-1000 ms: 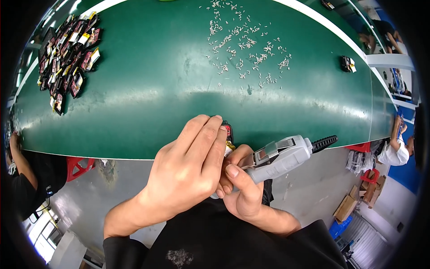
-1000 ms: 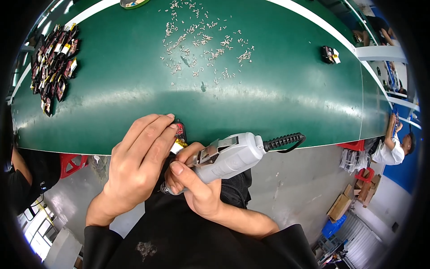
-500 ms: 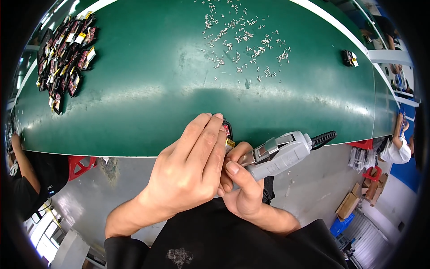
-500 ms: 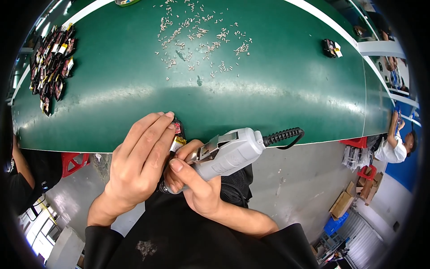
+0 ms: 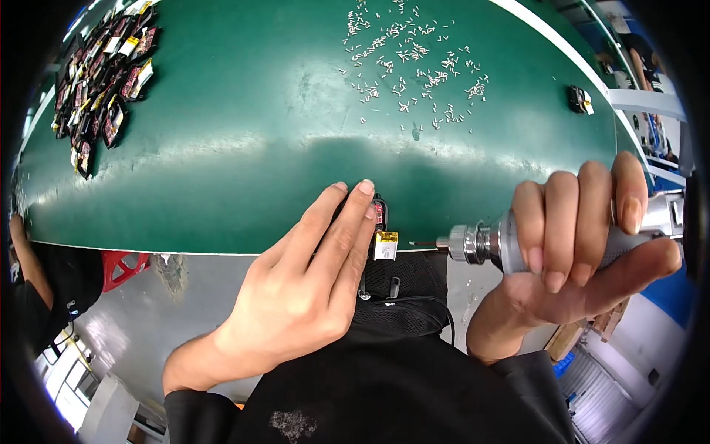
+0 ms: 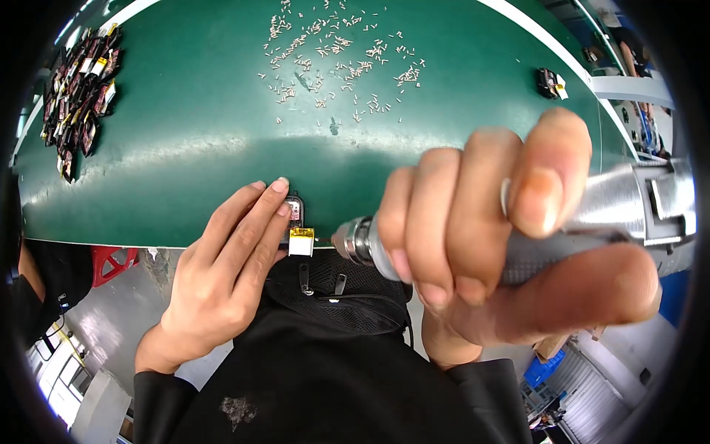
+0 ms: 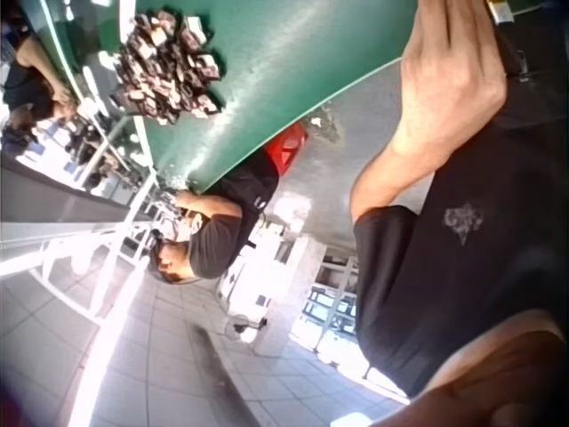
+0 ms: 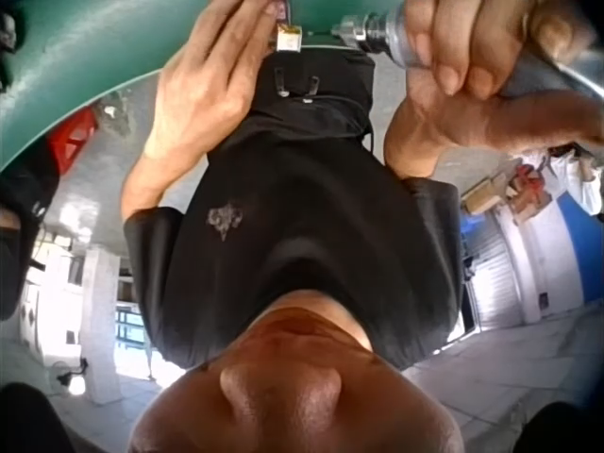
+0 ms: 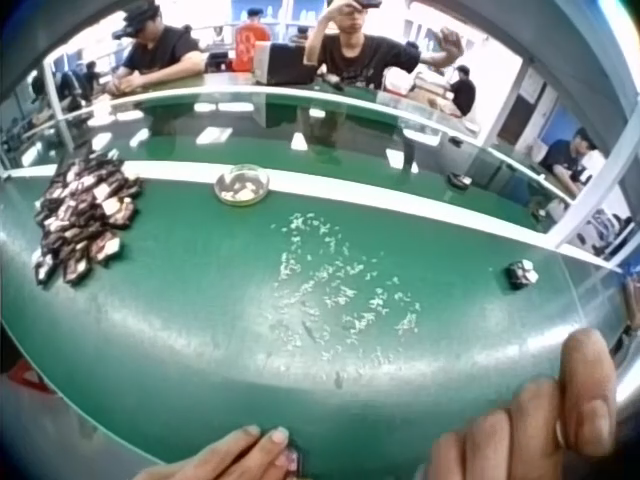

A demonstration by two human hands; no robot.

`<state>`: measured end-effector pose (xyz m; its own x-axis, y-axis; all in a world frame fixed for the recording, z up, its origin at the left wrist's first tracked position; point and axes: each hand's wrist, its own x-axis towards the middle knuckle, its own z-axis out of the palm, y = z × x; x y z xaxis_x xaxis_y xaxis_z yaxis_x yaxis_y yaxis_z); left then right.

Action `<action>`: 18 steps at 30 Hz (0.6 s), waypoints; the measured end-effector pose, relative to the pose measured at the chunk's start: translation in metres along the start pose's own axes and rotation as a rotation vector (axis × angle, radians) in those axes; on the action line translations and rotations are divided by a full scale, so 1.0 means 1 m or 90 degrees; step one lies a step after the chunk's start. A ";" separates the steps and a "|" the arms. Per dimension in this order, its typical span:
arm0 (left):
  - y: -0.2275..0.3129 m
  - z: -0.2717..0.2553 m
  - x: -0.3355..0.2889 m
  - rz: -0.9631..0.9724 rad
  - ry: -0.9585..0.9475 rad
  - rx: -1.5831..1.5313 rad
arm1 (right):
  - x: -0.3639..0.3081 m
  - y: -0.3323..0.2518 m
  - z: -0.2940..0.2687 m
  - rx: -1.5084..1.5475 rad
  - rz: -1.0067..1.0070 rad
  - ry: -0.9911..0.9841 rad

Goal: Using an electric screwdriver to fasten screws into small electronic circuit board components on an assembly line.

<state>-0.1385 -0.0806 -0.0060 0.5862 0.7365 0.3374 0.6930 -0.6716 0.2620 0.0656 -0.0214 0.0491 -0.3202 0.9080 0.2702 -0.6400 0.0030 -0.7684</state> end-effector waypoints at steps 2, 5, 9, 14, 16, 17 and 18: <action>-0.001 0.002 -0.005 -0.008 -0.002 0.011 | 0.011 0.010 -0.010 -0.032 0.042 -0.063; -0.001 0.003 -0.004 -0.024 0.001 0.000 | 0.015 0.021 -0.016 -0.045 0.052 -0.065; 0.001 0.002 -0.002 -0.037 0.007 -0.029 | 0.017 0.028 -0.033 -0.017 0.070 -0.112; 0.002 0.006 -0.002 -0.066 0.025 -0.050 | 0.018 0.032 -0.023 -0.038 0.075 -0.054; 0.002 0.006 0.000 -0.062 0.033 -0.052 | 0.018 0.031 -0.021 -0.044 0.081 -0.060; 0.002 0.006 0.001 -0.061 0.035 -0.055 | 0.020 0.029 -0.021 -0.047 0.081 -0.058; 0.002 0.007 0.001 -0.057 0.041 -0.061 | 0.023 0.026 -0.022 -0.075 0.108 -0.112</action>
<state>-0.1334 -0.0807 -0.0112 0.4944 0.7889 0.3650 0.6960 -0.6108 0.3774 0.0572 0.0090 0.0230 -0.5395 0.8126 0.2206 -0.4845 -0.0853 -0.8706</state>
